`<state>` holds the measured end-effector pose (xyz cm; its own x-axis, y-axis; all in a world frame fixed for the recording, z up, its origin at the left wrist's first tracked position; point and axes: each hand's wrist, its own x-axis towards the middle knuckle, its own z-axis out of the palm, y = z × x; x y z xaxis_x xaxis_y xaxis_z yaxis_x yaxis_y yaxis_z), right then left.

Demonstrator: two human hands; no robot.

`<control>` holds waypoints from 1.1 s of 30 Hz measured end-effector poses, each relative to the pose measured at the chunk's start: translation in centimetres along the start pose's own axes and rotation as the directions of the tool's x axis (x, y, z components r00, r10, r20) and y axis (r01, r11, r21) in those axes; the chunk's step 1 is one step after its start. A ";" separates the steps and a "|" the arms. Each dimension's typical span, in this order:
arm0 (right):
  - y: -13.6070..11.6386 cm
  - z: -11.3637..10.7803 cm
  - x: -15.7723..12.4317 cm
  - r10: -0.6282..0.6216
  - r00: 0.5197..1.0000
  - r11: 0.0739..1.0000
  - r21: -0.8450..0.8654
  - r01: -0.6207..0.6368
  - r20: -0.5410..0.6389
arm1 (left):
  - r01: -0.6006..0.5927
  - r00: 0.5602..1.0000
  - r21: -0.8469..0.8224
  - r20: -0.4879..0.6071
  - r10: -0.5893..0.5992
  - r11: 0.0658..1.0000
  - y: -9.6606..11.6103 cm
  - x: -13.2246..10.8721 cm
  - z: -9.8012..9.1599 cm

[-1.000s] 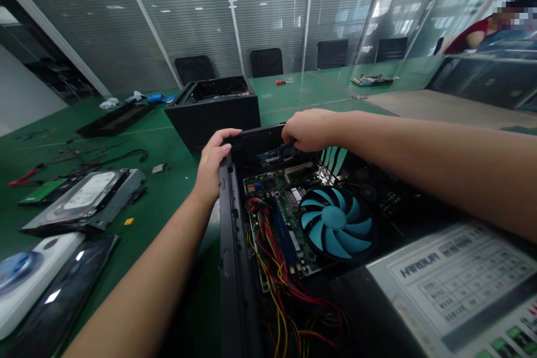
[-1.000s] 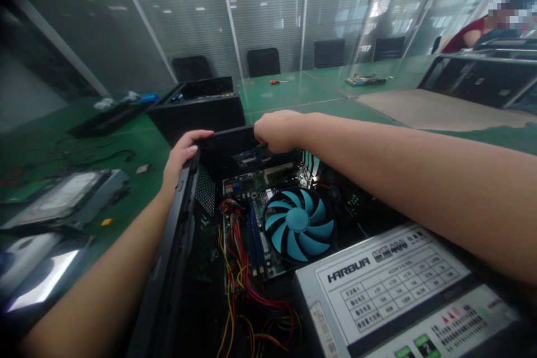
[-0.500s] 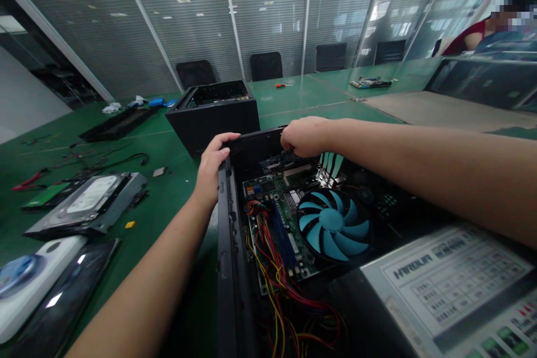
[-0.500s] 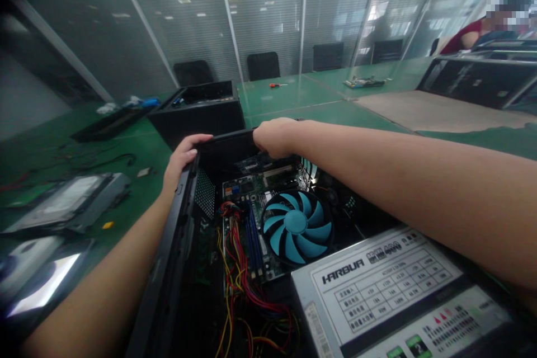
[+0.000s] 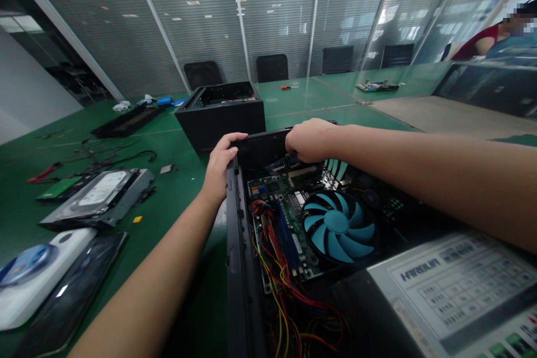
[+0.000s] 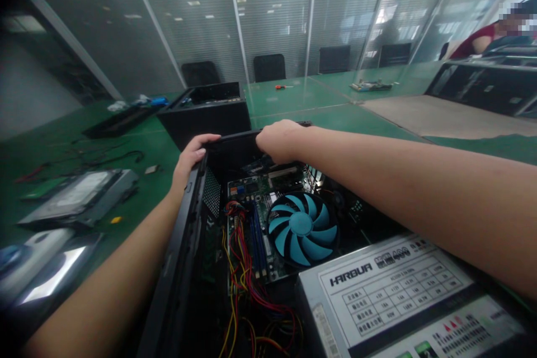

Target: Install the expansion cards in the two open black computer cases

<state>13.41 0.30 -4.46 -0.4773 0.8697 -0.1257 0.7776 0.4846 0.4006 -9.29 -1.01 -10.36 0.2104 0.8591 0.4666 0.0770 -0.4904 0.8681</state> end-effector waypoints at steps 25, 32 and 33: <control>-0.6 0.0 0.1 -0.006 1.000 1.000 -0.003 0.006 -0.005 | 0.006 1.000 -0.017 0.000 -0.006 1.000 -0.2 0.0 0.0; -0.7 -0.1 0.0 -0.006 1.000 1.000 0.000 0.006 -0.021 | -0.009 1.000 0.011 0.000 0.009 1.000 0.0 0.0 0.0; -0.7 -0.1 0.0 -0.006 1.000 1.000 0.000 0.006 -0.023 | -0.015 1.000 0.022 -0.001 0.015 1.000 0.0 0.0 0.0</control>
<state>12.81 -0.10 -4.67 -0.4914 0.8643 -0.1077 0.7744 0.4902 0.4000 -9.27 -1.00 -10.35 0.2105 0.8515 0.4802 0.0956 -0.5068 0.8568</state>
